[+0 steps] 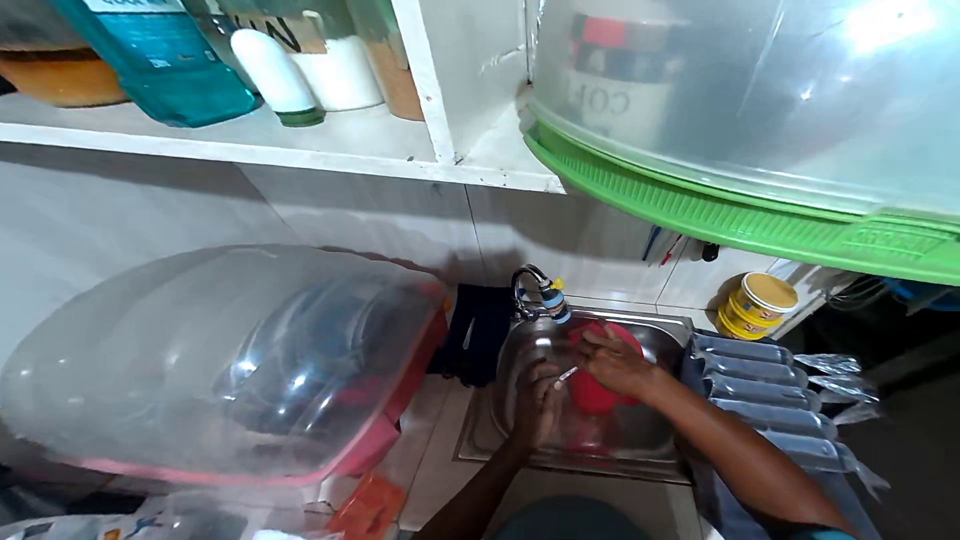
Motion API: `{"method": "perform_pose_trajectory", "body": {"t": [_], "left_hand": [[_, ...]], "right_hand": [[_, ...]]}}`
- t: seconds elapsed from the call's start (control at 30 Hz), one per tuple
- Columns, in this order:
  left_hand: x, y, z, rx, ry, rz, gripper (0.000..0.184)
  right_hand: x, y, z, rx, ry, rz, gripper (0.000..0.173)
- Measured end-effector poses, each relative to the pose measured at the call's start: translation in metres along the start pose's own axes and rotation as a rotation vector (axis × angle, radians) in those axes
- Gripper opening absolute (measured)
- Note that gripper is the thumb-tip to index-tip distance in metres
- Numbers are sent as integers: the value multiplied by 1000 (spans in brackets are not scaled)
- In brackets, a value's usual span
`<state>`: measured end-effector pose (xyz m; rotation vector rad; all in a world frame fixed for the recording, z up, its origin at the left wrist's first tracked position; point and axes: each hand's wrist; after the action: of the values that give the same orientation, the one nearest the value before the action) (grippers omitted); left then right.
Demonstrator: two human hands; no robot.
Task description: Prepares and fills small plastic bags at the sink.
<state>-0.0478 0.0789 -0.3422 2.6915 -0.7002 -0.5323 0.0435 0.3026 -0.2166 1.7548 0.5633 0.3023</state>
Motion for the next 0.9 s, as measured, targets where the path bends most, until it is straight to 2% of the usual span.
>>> {"method": "perform_pose_trajectory", "body": {"t": [0.07,0.17,0.23,0.27,0.33,0.37,0.4,0.47,0.5,0.57,0.63,0.73,0.8,0.87,0.9], "left_hand": [[1,2,-7,60,63,55,21],[-1,3,-12,116,95,99,24],[-1,9,-11,157,88,104,25],[-2,14,-14,165,80,109,26],[-3,20,-24,163,73,125,25],[-2,21,-29,153,74,135,24],[0,23,-34,139,81,142,24],[1,27,-51,108,126,135,23],[1,31,-58,105,146,125,22],[-2,37,-62,131,151,112,22],[-1,43,-58,118,97,142,22],[0,56,-56,-69,15,206,26],[-3,65,-74,-85,42,207,28],[-7,71,-98,68,102,169,28],[-11,70,-107,180,110,150,29]], "right_hand": [[12,-13,-15,-30,-50,-19,16],[33,-17,-45,25,-244,-18,29],[48,-3,-65,82,-397,-68,31],[49,18,-63,84,-426,-116,26],[35,65,-28,-10,-357,-209,21],[22,77,-2,-77,-290,-232,26],[7,76,23,-142,-225,-224,32],[-15,45,49,-233,-141,-190,46],[-22,28,51,-248,-124,-196,44],[-29,22,44,-226,-93,-205,25],[-34,49,39,-118,-28,-161,15],[-44,83,39,53,79,-135,13],[-47,89,37,112,65,-201,13],[-44,91,38,95,-92,-349,19],[-38,95,39,48,-210,-448,27]]}}
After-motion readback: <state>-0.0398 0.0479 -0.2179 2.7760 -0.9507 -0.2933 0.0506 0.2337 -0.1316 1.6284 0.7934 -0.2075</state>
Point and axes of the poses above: each hand's wrist, its own x-axis away from the middle knuckle, its own y-axis out of the back of the hand, z = x × y, and after that the axes turned 15 degrees about y, right-handed
